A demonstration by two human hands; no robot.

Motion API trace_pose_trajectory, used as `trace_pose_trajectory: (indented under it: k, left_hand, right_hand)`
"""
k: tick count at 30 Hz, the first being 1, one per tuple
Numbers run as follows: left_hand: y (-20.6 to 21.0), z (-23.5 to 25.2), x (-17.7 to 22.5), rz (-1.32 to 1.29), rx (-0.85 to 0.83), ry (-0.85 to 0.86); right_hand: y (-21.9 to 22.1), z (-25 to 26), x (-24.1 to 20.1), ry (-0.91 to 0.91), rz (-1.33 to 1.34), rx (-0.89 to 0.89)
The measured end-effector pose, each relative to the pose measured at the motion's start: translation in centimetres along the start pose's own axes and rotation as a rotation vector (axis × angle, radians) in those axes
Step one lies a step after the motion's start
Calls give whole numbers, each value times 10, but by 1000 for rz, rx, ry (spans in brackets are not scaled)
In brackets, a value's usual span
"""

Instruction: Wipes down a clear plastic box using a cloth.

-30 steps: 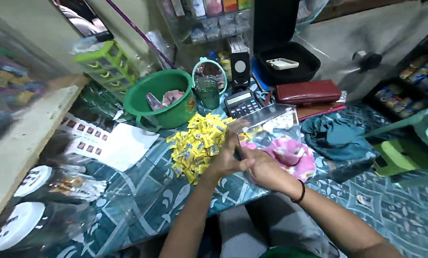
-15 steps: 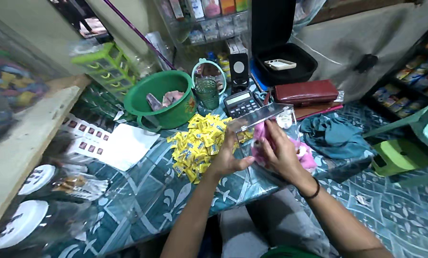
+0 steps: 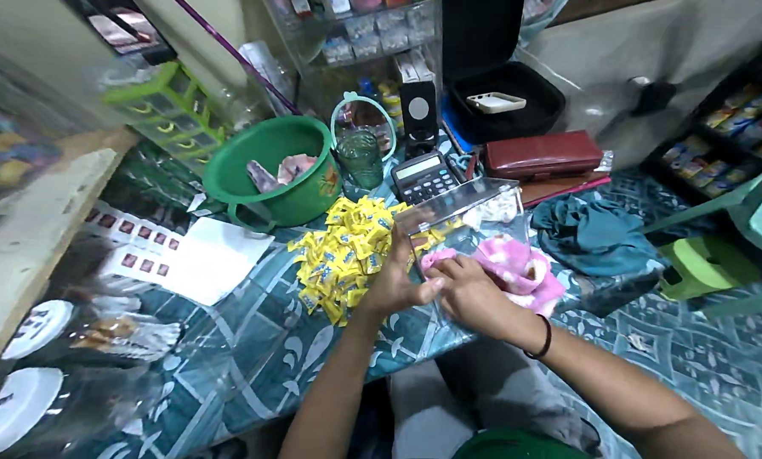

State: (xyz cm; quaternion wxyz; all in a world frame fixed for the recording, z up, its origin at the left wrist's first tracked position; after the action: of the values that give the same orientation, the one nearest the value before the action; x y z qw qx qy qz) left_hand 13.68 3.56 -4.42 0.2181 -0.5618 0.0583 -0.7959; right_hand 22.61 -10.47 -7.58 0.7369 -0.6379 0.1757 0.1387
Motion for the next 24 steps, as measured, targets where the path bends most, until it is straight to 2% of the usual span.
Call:
trace_pose_trajectory:
  k: [4,6,9,11,13,15,16,20,24]
  left_hand:
    - [-1,1,0,36,22,47]
    - [0,2,2,40,29,22]
    - [-1,1,2,47,22,13]
    - [-1,1,2,50,24,19]
    - [-1,1,5,57,31,-1]
    - [0,1,6,74,30,-25]
    - [1,0,7,87,26,-36]
    - [2,0,11,126,-5,-93]
    - [6,1,11,147,30,-51]
  right_hand:
    - [-9,-41,-5,-187,107,-74]
    - [-20,-53,-3,-176,154,-154]
    - [-29,-42,-1,70,51,20]
    - [-17,-19,8,238,-102,115]
    - [-3,6,12,361,-219,110]
    - [-2,24,9,422,-206,102]
    - [-3,29,7,395,-172,115]
    - [6,30,-6,79,59,134]
    - [0,4,-19,6,103,134]
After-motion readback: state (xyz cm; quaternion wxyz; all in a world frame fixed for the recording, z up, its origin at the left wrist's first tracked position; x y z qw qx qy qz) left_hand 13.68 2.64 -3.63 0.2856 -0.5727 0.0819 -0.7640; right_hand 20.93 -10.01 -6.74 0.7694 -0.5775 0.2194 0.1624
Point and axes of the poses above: each hand's wrist, its own z-axis towards the middle knuckle, its own y-axis out of the palm, x = y × z, the point moved 2 cm from there along z, towards the middle knuckle, and after that the axes turned 10 degrees about -x, right-handed, at the moved point
